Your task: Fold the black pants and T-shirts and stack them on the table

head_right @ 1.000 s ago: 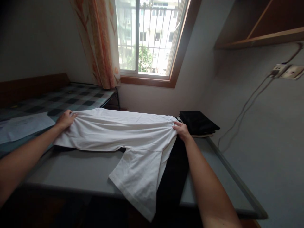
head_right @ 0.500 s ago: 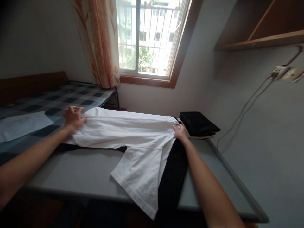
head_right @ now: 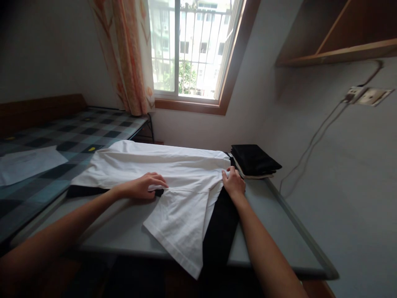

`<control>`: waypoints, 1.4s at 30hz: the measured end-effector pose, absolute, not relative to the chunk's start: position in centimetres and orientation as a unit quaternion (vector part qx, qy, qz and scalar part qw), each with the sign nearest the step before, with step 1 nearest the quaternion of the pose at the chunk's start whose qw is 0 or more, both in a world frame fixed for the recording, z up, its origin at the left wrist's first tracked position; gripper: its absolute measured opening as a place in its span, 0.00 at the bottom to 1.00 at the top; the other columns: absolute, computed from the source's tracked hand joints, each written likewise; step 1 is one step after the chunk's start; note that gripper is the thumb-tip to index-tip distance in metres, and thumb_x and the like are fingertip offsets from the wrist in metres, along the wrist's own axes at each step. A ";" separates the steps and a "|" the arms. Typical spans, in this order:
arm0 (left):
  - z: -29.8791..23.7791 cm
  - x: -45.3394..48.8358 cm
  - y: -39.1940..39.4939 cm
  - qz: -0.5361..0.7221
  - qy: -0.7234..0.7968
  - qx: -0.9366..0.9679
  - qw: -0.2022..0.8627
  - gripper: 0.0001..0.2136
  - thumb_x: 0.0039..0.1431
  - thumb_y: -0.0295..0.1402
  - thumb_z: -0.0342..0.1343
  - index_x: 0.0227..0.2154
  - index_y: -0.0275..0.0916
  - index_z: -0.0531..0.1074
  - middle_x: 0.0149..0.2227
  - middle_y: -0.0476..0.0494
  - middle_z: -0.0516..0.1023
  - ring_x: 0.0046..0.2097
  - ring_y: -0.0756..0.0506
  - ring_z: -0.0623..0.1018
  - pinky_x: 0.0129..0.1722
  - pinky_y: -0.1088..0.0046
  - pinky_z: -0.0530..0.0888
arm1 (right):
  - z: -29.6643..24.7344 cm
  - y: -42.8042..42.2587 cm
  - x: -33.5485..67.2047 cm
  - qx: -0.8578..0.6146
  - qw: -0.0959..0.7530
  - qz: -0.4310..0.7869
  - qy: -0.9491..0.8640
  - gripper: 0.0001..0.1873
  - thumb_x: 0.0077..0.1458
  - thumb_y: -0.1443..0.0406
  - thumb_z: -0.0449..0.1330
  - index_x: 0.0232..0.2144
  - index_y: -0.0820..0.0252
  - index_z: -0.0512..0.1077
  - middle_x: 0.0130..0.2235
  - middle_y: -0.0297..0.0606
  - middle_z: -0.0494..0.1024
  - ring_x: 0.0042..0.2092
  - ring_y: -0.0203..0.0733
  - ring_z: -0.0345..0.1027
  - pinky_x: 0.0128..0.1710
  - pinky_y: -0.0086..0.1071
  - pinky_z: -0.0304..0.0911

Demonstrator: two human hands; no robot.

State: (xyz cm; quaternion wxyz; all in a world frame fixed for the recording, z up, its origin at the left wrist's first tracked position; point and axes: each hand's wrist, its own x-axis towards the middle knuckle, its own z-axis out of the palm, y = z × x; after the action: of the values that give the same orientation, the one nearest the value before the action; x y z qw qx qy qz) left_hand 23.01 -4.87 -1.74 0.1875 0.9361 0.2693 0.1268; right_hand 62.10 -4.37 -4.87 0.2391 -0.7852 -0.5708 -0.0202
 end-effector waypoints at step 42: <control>-2.1 20.7 -4.6 0.183 0.363 0.880 0.244 0.21 0.48 0.24 0.52 0.46 0.41 0.76 0.36 0.46 0.74 0.36 0.47 0.73 0.39 0.73 0.70 | -5.3 -5.4 64.6 -0.596 0.432 0.432 -0.521 0.41 0.38 0.52 0.70 0.55 0.62 0.69 0.25 0.31 0.74 0.19 0.32 0.58 0.17 0.27 0.55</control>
State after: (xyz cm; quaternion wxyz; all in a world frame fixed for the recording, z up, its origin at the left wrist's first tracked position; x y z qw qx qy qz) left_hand 20.74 -4.64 -2.10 0.2441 0.8805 0.3631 0.1827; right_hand 64.57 -5.39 -5.25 0.4321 -0.5963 -0.5210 0.4316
